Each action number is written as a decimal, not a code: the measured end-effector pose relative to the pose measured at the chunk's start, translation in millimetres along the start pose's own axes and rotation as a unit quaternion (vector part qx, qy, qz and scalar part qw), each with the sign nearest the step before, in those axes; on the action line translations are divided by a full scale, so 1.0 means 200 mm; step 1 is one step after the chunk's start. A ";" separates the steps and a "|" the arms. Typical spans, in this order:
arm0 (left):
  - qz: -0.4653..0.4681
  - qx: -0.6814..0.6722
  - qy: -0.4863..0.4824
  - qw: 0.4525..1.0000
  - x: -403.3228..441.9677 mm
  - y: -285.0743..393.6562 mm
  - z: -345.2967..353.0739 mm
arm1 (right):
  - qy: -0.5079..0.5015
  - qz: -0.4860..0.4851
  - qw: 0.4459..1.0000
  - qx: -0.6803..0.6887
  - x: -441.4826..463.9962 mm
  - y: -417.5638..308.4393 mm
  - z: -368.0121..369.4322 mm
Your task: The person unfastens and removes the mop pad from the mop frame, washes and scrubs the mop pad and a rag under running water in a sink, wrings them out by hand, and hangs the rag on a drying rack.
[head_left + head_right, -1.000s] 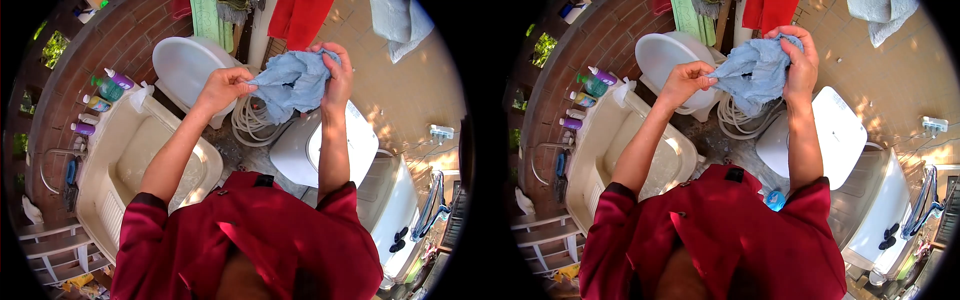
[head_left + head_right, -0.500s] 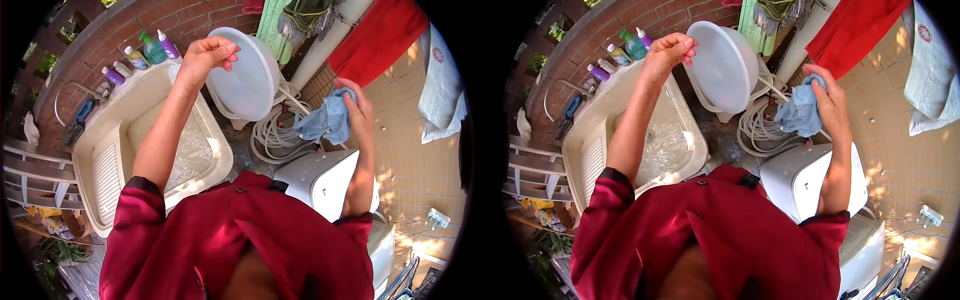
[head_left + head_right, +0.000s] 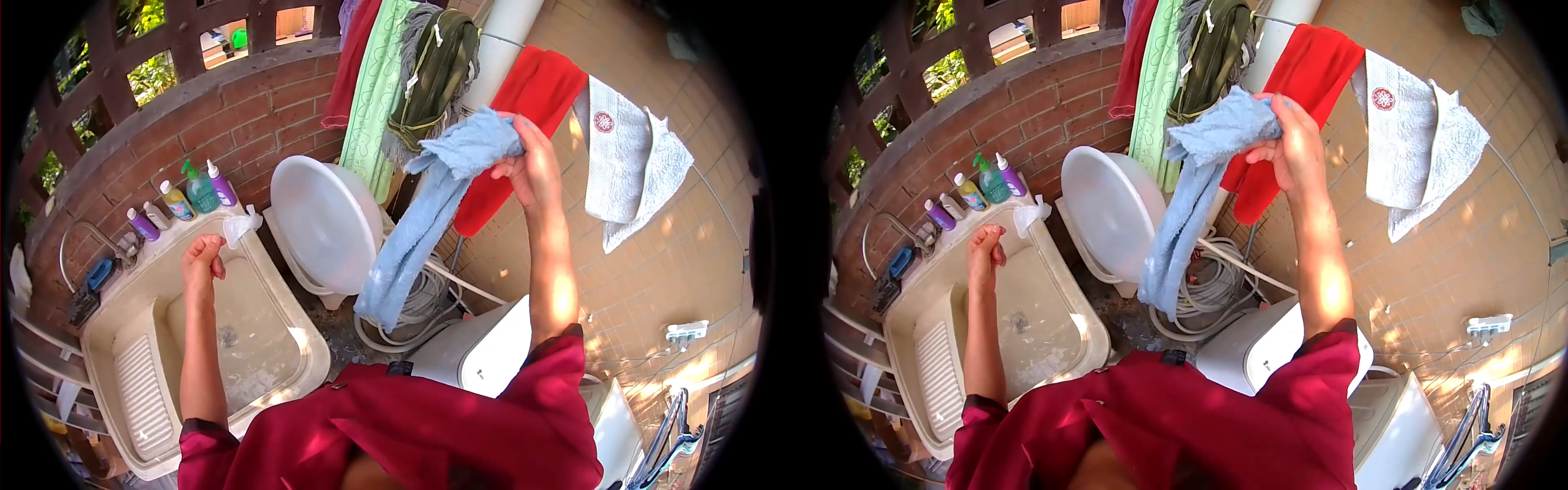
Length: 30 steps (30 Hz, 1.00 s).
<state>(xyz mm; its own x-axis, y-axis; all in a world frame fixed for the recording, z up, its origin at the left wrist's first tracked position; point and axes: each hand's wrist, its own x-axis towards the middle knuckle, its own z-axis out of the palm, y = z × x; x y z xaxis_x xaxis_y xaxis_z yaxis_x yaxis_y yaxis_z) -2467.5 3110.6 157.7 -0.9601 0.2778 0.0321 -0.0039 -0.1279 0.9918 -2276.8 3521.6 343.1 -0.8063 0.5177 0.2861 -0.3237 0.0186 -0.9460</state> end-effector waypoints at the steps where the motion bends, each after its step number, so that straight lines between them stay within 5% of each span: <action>1: 0.001 0.000 0.018 1.000 -0.03 -0.03 -0.07 | 0.004 -0.045 0.999 0.015 0.09 -0.07 -0.01; 4: -0.014 -0.018 0.082 0.996 -0.11 -0.13 -0.25 | 0.068 -0.134 0.989 0.009 0.46 -0.40 -0.06; 5: -0.021 -0.026 0.106 0.994 -0.14 -0.16 -0.31 | 0.003 -0.155 0.988 0.010 0.75 -0.53 -0.29; 7: -0.022 -0.022 0.135 0.990 -0.19 -0.21 -0.42 | 0.067 -0.265 0.962 0.001 0.80 -0.69 -0.10; 8: -0.022 -0.020 0.149 0.988 -0.22 -0.24 -0.47 | 0.164 -0.234 0.954 -0.093 0.85 -0.77 -0.07; 10: -0.033 -0.011 0.175 0.984 -0.28 -0.28 -0.53 | 0.197 -0.183 0.911 -0.311 0.93 -0.80 -0.09; 17: -0.056 -0.013 0.222 0.973 -0.43 -0.36 -0.68 | 0.139 -0.217 0.921 -0.291 1.02 -0.43 -0.04; 20: -0.070 -0.004 0.225 0.972 -0.48 -0.40 -0.78 | 0.138 -0.437 0.673 -0.581 1.07 -0.25 -0.03; 23: -0.102 0.014 0.261 0.960 -0.56 -0.45 -0.84 | 0.000 -0.404 0.563 -0.721 1.00 -0.15 0.05; 24: -0.091 0.015 0.265 0.960 -0.59 -0.46 -0.85 | 0.026 -0.353 0.545 -0.760 1.19 -0.06 -0.12; 25: -0.111 0.029 0.280 0.953 -0.61 -0.48 -0.88 | 0.044 -0.316 0.586 -0.745 1.13 -0.06 -0.08; 30: -0.162 0.114 0.321 0.926 -0.77 -0.63 -1.09 | 0.037 -0.435 0.498 -0.749 1.41 -0.16 -0.29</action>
<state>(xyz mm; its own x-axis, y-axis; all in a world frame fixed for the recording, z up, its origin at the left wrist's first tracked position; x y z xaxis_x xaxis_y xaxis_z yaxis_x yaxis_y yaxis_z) -2380.7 2877.5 1.1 -0.8872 -0.3666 -0.2800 -0.3328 0.0882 0.9389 -2465.2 3716.1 444.9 -0.6443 -0.2154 0.7338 0.2433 0.8520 0.4636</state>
